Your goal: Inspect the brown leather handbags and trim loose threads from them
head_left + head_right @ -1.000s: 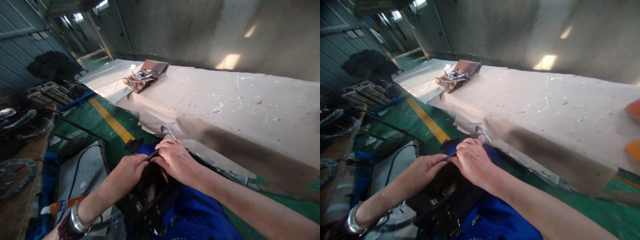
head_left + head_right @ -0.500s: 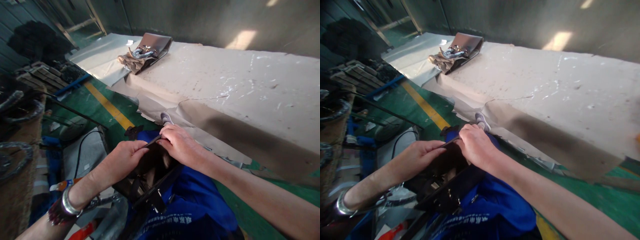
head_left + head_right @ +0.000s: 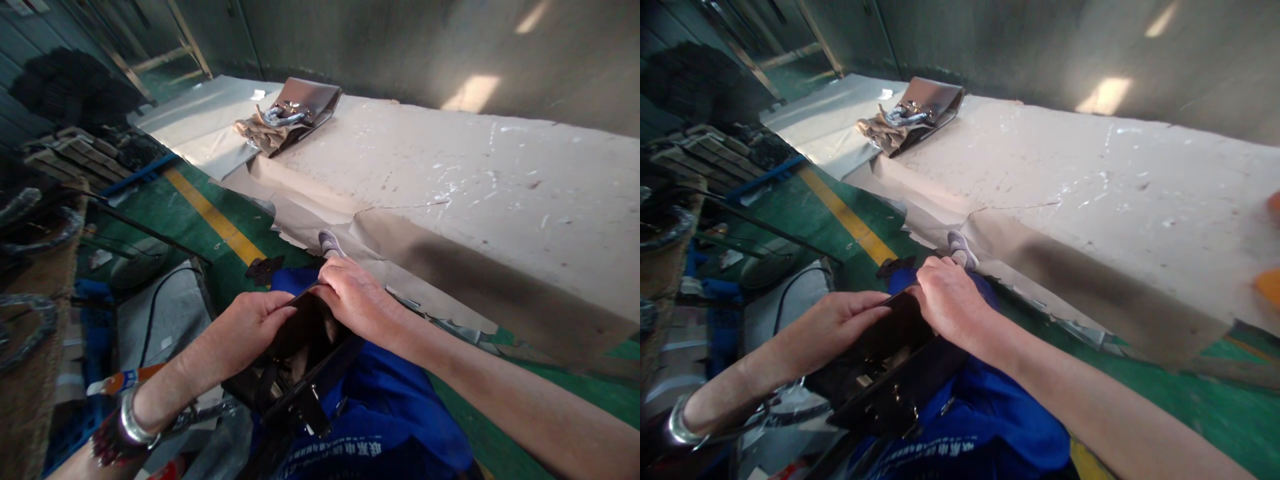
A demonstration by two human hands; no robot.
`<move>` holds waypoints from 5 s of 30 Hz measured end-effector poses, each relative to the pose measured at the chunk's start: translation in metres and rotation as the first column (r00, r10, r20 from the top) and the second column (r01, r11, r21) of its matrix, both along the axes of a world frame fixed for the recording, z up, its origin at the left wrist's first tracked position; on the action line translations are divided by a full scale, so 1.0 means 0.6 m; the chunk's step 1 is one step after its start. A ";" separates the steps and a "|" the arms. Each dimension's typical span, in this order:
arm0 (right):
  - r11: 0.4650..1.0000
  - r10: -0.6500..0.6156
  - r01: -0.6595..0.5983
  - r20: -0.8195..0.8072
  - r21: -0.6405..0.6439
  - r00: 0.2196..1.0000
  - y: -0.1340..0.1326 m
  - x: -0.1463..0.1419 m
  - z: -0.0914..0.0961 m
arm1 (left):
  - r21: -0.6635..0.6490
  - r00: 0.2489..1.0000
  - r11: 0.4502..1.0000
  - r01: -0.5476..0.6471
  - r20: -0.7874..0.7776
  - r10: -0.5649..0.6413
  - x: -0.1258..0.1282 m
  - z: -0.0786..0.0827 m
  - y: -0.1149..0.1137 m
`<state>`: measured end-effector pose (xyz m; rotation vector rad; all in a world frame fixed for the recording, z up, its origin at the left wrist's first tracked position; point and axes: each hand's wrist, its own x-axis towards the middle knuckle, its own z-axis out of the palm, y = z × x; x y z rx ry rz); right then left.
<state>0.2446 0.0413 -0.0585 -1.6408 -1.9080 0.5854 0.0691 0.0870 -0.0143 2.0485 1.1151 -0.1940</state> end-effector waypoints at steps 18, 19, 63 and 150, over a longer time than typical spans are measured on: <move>0.993 -0.113 0.111 -0.052 -0.045 0.992 -0.014 -0.001 -0.004 | -0.127 0.986 0.979 0.160 0.074 -0.151 0.040 0.002 0.022; 0.992 -0.118 0.115 -0.057 -0.046 0.991 -0.017 0.000 -0.004 | -0.133 0.981 0.976 0.170 0.113 -0.156 0.045 -0.001 0.024; 0.990 -0.134 0.138 0.156 -0.020 0.979 -0.031 0.012 0.001 | -0.602 0.967 0.797 -0.049 0.172 0.189 0.021 -0.021 0.034; 0.975 -0.172 0.199 0.232 -0.098 0.958 -0.037 0.025 0.000 | -0.252 0.972 0.967 -0.041 0.215 0.097 0.039 -0.049 0.037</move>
